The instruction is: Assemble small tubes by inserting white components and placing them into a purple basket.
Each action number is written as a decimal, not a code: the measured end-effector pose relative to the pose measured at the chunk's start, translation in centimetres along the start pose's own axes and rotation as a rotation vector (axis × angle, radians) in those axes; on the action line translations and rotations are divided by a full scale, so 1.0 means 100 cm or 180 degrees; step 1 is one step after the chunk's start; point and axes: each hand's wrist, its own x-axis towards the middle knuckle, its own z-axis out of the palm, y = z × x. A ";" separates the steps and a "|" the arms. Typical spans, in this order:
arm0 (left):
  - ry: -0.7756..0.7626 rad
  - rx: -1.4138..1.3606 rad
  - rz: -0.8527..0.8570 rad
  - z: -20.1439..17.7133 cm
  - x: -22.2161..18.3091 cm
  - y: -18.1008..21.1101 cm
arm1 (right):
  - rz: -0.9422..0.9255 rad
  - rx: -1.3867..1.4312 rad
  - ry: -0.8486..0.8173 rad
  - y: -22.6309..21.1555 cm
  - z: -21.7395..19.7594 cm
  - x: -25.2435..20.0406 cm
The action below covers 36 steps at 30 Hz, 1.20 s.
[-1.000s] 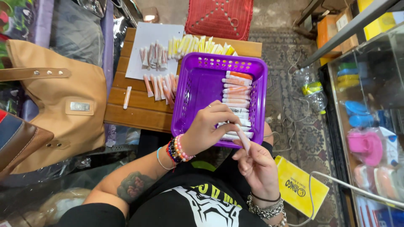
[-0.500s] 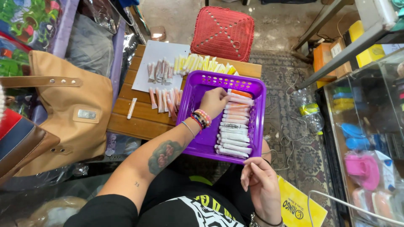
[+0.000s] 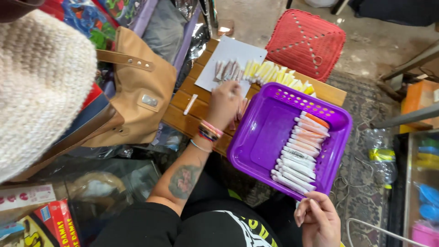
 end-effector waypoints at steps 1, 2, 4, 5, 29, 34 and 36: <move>0.0009 0.0019 -0.0017 0.004 -0.003 -0.046 | 0.0020 0.0005 -0.0018 0.000 0.006 0.001; -0.0031 0.0373 -0.0315 0.008 -0.005 -0.092 | 0.0021 -0.0070 -0.0157 0.001 0.014 0.003; -0.0078 0.0728 -0.0594 0.015 -0.009 -0.151 | 0.0009 -0.0134 -0.0283 0.004 0.025 0.006; -0.0056 0.0590 -0.0796 0.018 -0.012 -0.163 | 0.0116 -0.0314 -0.0329 0.007 0.029 0.007; -0.1873 -0.2594 0.0038 -0.087 -0.097 0.097 | -0.0249 -0.1407 -0.0970 -0.010 0.142 0.030; -0.1695 -0.2309 0.0509 -0.085 -0.101 0.120 | -0.0388 -0.1780 -0.0714 -0.022 0.133 0.023; -0.1452 -0.2344 0.0450 -0.084 -0.100 0.124 | -0.0049 -0.1589 -0.0995 -0.028 0.124 0.017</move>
